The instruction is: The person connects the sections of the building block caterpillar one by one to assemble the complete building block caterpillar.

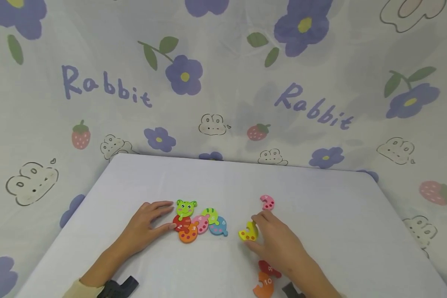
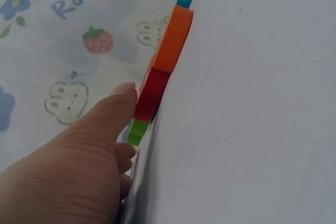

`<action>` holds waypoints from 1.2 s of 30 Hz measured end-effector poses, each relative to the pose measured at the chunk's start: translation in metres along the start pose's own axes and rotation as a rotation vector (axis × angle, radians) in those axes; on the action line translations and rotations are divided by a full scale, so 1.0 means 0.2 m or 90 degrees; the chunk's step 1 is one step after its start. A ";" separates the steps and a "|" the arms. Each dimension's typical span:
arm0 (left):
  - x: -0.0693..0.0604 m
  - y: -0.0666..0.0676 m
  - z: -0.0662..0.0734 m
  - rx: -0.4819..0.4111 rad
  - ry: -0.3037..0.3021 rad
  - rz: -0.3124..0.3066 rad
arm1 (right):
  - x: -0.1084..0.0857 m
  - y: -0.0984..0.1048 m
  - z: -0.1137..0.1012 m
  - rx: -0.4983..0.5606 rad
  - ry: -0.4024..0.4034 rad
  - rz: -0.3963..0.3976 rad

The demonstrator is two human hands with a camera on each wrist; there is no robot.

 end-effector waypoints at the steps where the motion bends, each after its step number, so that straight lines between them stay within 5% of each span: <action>1: 0.00 0.00 0.00 -0.001 0.000 0.001 | 0.00 0.00 -0.01 0.000 -0.001 0.002; 36: 0.00 0.00 0.00 0.009 -0.004 0.004 | 0.14 -0.15 -0.17 -0.030 0.049 -0.030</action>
Point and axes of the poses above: each hand's wrist, its own x-axis towards the middle knuckle, its own y-axis out of the back of the hand, z = x × y, the point moved 6 cm from there along x, towards the middle knuckle, and after that the axes turned 3 degrees about -z, right-handed, at the moved point
